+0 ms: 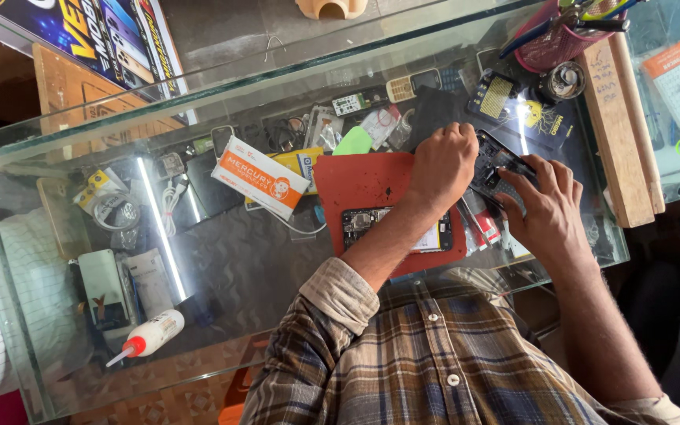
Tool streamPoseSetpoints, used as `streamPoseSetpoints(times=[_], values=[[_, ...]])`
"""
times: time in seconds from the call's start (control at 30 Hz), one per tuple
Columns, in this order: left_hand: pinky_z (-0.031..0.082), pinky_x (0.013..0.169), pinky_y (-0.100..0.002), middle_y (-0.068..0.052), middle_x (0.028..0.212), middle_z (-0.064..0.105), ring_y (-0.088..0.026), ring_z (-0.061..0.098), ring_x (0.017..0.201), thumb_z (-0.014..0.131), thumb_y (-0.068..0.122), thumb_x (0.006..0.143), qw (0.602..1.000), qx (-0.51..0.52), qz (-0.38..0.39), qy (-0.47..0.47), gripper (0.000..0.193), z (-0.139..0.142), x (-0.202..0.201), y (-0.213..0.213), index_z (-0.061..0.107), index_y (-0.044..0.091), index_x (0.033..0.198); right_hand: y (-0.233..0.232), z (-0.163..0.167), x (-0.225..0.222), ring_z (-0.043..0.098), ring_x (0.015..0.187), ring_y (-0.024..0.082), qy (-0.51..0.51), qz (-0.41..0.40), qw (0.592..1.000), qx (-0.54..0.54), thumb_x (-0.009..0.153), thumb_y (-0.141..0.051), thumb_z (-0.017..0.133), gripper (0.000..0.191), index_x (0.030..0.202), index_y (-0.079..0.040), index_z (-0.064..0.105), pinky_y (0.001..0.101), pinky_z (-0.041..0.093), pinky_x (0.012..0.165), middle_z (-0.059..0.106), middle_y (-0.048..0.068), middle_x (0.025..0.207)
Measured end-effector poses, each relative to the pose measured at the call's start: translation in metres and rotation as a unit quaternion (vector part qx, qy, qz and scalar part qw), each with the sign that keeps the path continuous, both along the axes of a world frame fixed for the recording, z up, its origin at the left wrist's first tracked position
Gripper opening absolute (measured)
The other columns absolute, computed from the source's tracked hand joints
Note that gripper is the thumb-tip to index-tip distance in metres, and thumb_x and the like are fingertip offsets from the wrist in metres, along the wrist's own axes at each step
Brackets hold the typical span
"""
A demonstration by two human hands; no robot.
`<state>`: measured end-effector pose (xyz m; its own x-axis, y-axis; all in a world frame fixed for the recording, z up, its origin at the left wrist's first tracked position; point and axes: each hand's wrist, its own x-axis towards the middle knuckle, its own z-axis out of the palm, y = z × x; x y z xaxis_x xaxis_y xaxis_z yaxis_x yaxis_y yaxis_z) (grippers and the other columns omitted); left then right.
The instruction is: The person repairs a disassembled smartphone at a glass counter. They use a screwdriver and a metal probe to work on the internal components, manipulate the battery and frame, and press the phone's housing parts together while handling the device throughout.
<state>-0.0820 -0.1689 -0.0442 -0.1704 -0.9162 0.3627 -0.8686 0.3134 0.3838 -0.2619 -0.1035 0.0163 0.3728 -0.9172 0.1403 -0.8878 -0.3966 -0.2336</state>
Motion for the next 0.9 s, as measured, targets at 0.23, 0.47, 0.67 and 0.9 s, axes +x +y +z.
streamPoseSetpoints(times=[0.23,0.47,0.67,0.9], values=[[0.060,0.066,-0.034,-0.011,0.084,0.069,-0.025,0.074,0.081,0.067,0.003,0.084,0.999,0.010,0.006,0.038,0.007,-0.003,0.000,-0.002,0.060,0.005,0.086,-0.001,0.001,0.004,0.050,0.134,0.039,0.014,-0.001,1.000,-0.004,0.094,-0.023,0.074,0.043,0.134,-0.013,0.065,0.0553,0.040,0.107,0.056,0.014,0.145],[0.060,0.065,-0.035,-0.011,0.085,0.069,-0.026,0.074,0.082,0.067,0.004,0.085,0.999,0.019,0.011,0.043,0.007,-0.007,0.000,-0.003,0.060,0.005,0.087,0.001,0.004,0.005,0.050,0.131,0.038,0.028,0.011,0.999,-0.018,0.091,-0.018,0.075,0.049,0.139,-0.014,0.067,0.0544,0.042,0.103,0.055,0.016,0.143],[0.060,0.065,-0.036,-0.011,0.084,0.069,-0.027,0.074,0.081,0.066,0.003,0.084,0.998,0.015,0.009,0.060,0.006,-0.010,0.001,-0.005,0.060,0.004,0.086,0.002,-0.001,-0.003,0.052,0.136,0.038,-0.039,0.002,0.999,-0.011,0.095,-0.012,0.072,0.040,0.135,-0.012,0.067,0.0527,0.044,0.110,0.055,0.015,0.146],[0.060,0.062,-0.037,-0.012,0.082,0.068,-0.028,0.074,0.080,0.066,0.002,0.083,0.997,0.012,0.004,0.071,0.006,-0.013,0.001,-0.006,0.060,0.003,0.086,0.005,-0.003,-0.007,0.051,0.138,0.038,-0.018,0.025,0.999,-0.023,0.087,-0.005,0.072,0.040,0.126,-0.017,0.073,0.0530,0.041,0.108,0.054,0.015,0.150]])
